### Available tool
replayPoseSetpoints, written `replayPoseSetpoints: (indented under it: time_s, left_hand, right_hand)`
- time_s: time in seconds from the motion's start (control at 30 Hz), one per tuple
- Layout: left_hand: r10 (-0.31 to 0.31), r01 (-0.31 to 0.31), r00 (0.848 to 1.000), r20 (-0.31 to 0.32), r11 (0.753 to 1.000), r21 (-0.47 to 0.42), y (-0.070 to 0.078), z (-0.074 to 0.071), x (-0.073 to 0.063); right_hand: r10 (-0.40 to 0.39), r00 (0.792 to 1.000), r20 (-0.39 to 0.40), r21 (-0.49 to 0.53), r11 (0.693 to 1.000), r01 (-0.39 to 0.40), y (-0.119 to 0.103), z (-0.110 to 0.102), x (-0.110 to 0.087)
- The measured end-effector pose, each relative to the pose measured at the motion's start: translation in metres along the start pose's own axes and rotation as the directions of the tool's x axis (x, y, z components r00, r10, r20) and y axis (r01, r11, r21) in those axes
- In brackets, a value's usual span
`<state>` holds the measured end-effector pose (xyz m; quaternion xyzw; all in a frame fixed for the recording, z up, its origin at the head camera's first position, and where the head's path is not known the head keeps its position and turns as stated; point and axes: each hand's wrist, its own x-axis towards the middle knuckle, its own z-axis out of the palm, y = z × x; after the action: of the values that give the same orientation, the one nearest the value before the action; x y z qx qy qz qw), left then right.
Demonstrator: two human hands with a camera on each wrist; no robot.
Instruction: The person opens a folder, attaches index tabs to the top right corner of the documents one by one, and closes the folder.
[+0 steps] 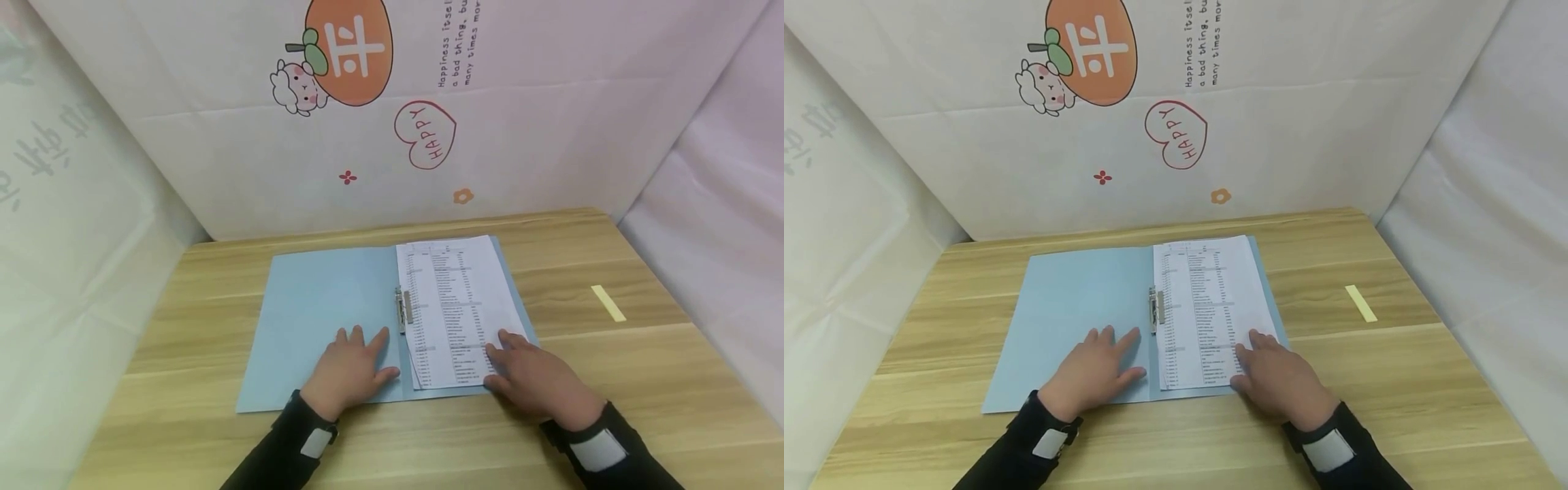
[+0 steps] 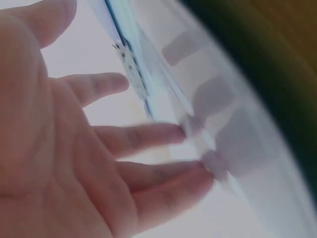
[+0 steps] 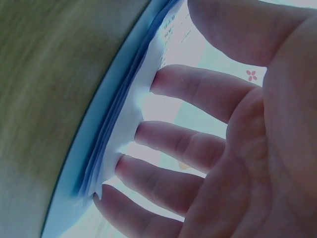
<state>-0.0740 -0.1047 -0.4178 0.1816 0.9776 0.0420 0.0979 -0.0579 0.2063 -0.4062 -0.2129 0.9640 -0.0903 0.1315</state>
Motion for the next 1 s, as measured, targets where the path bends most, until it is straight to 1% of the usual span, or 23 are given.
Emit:
replayPoseSetpoints:
  time_s: [0.1, 0.2, 0.33, 0.47, 0.67, 0.8, 0.93, 1.0]
  left_hand:
    - [-0.039, 0.039, 0.999, 0.032, 0.999, -0.004, 0.009, 0.005, -0.001]
    - [-0.044, 0.044, 0.999, 0.030, 0.999, -0.018, 0.017, 0.006, -0.003]
    - [0.002, -0.002, 1.000, -0.007, 1.000, 0.005, 0.028, 0.005, -0.005]
    - [0.053, -0.051, 0.998, -0.021, 0.995, 0.084, 0.036, 0.005, -0.008]
    - [0.110, -0.110, 0.994, 0.007, 0.987, 0.118, 0.049, 0.006, -0.013]
    - [0.128, -0.131, 0.991, 0.026, 0.981, 0.145, 0.055, 0.009, -0.014]
    - [0.138, -0.145, 0.988, 0.062, 0.980, 0.139, 0.060, 0.012, -0.014]
    - [0.134, -0.142, 0.989, 0.068, 0.982, 0.128, 0.062, 0.012, -0.014]
  right_hand:
    - [0.000, 1.000, -0.004, 0.000, 1.000, 0.000, 0.001, 0.002, 0.001]
    - [0.000, 1.000, -0.011, -0.004, 1.000, 0.000, 0.003, 0.004, 0.002]
    - [0.006, 1.000, -0.013, -0.018, 1.000, -0.006, 0.004, 0.005, 0.003]
    - [0.006, 1.000, -0.016, -0.027, 1.000, -0.007, 0.005, 0.005, 0.004]
    - [-0.014, 0.999, -0.038, -0.041, 0.999, 0.012, 0.005, 0.003, 0.005]
    - [-0.019, 0.999, -0.043, -0.047, 0.999, 0.017, 0.004, 0.001, 0.005]
    - [-0.031, 0.998, -0.047, -0.055, 0.998, 0.028, 0.005, 0.000, 0.005]
    - [-0.038, 0.998, -0.045, -0.060, 0.998, 0.036, 0.006, 0.001, 0.006]
